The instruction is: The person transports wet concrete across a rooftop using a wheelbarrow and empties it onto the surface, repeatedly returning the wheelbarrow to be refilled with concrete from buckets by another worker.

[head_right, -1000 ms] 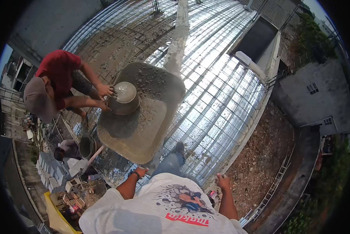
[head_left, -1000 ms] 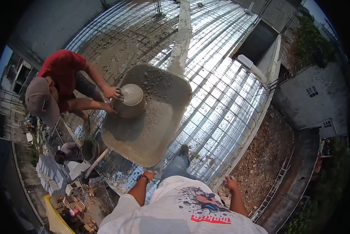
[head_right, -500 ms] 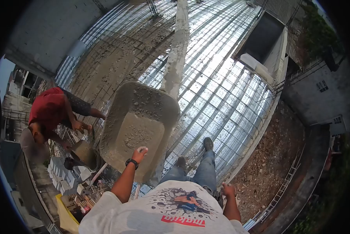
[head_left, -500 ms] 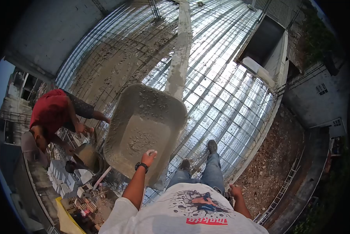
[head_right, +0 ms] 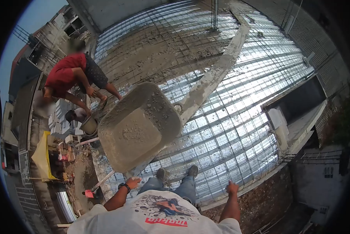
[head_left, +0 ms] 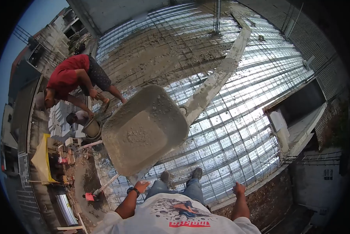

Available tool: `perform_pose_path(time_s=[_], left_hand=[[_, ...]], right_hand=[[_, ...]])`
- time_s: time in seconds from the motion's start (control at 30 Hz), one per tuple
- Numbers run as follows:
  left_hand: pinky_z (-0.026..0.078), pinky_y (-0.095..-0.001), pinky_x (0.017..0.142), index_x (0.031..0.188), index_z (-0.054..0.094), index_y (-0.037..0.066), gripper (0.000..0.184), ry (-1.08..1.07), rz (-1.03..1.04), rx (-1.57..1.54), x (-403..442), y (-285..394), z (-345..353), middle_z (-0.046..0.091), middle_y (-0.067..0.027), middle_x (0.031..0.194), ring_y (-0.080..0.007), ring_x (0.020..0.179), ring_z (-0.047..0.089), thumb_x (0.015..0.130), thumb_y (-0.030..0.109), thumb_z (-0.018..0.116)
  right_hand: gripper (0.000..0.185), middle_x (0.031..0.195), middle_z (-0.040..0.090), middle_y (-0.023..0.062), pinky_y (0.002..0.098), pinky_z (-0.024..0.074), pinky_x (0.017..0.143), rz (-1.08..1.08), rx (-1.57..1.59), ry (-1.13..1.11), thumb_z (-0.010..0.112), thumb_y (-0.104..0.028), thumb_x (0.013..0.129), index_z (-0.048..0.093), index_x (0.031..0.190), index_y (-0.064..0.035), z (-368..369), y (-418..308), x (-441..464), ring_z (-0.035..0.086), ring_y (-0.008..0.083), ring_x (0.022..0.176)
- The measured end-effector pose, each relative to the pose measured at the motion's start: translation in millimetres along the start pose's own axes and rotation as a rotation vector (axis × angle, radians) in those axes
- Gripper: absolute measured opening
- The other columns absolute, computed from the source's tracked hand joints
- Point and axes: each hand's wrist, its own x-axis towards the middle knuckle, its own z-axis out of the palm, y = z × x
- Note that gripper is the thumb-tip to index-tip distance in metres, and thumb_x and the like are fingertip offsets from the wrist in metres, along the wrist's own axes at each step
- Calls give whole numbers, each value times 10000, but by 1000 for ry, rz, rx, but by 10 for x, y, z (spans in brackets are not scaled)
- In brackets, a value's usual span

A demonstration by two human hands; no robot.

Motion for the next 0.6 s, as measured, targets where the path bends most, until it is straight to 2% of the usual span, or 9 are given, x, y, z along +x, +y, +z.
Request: perform_pose_path(time_s=[0.07,0.1,0.17,0.2,0.3,0.4,0.47,0.53,0.6], left_hand=[[472,-275,567,1109,607,75,513,-17,4,-106,-361,491,208,634,-29,916,-139,745,611,791,473,672],[486,-285,614,1143,584,52,527,3,39,-134,-360,468,273,632,-59,990,-151,791,622,807,449,668],[488,-288,638,1120,597,33,480,84,141,-241,-389,423,343,656,-84,923,-150,759,626,829,412,649],[489,-289,650,1108,603,24,457,125,192,-291,-412,372,378,669,-96,890,-150,743,628,840,393,639],[495,-316,666,1058,635,38,421,226,220,-294,-446,16,316,671,-98,848,-147,718,637,843,400,633],[492,-333,658,1013,659,42,418,300,114,-336,-518,-553,202,672,-95,811,-161,702,634,828,417,639],[487,-345,644,978,674,43,424,347,16,-388,-527,-1112,190,673,-91,786,-176,690,631,814,433,644],[481,-353,626,958,681,48,416,371,31,-444,-459,-1876,233,672,-90,761,-195,680,629,790,428,668],[481,-356,624,950,684,56,389,377,-3,-481,-517,-2548,261,669,-97,751,-198,679,627,784,408,679]], right_hand=[[253,626,534,94,339,379,371,-92,-4,-2,614,-259,866,526,811,-28,106,-535,168,531,216,472],[255,611,521,91,332,360,357,-142,-41,-17,610,-259,867,513,802,-33,228,-722,286,519,209,462],[264,559,473,72,311,304,324,-282,-226,-91,600,-260,870,473,778,-47,530,-1006,511,480,190,432],[268,546,452,55,301,296,323,-211,-54,-170,599,-261,871,463,769,-53,752,-1220,333,473,175,433],[282,578,489,62,305,349,359,-299,-230,-310,614,-272,866,466,771,-51,1421,-1506,-68,500,168,469],[304,679,579,70,286,439,423,-387,-467,-391,660,-297,850,543,859,-16,2086,-1430,-498,581,167,566],[316,721,595,76,293,437,422,-437,-583,-460,672,-292,843,547,852,-2,2418,-1233,-800,587,170,569],[288,687,579,59,276,424,423,-459,-814,-563,669,-280,846,560,833,-13,2707,-992,-952,573,161,550],[269,631,606,84,282,434,405,-429,-797,-621,660,-251,843,584,742,-14,2904,-618,-1053,571,142,505]])
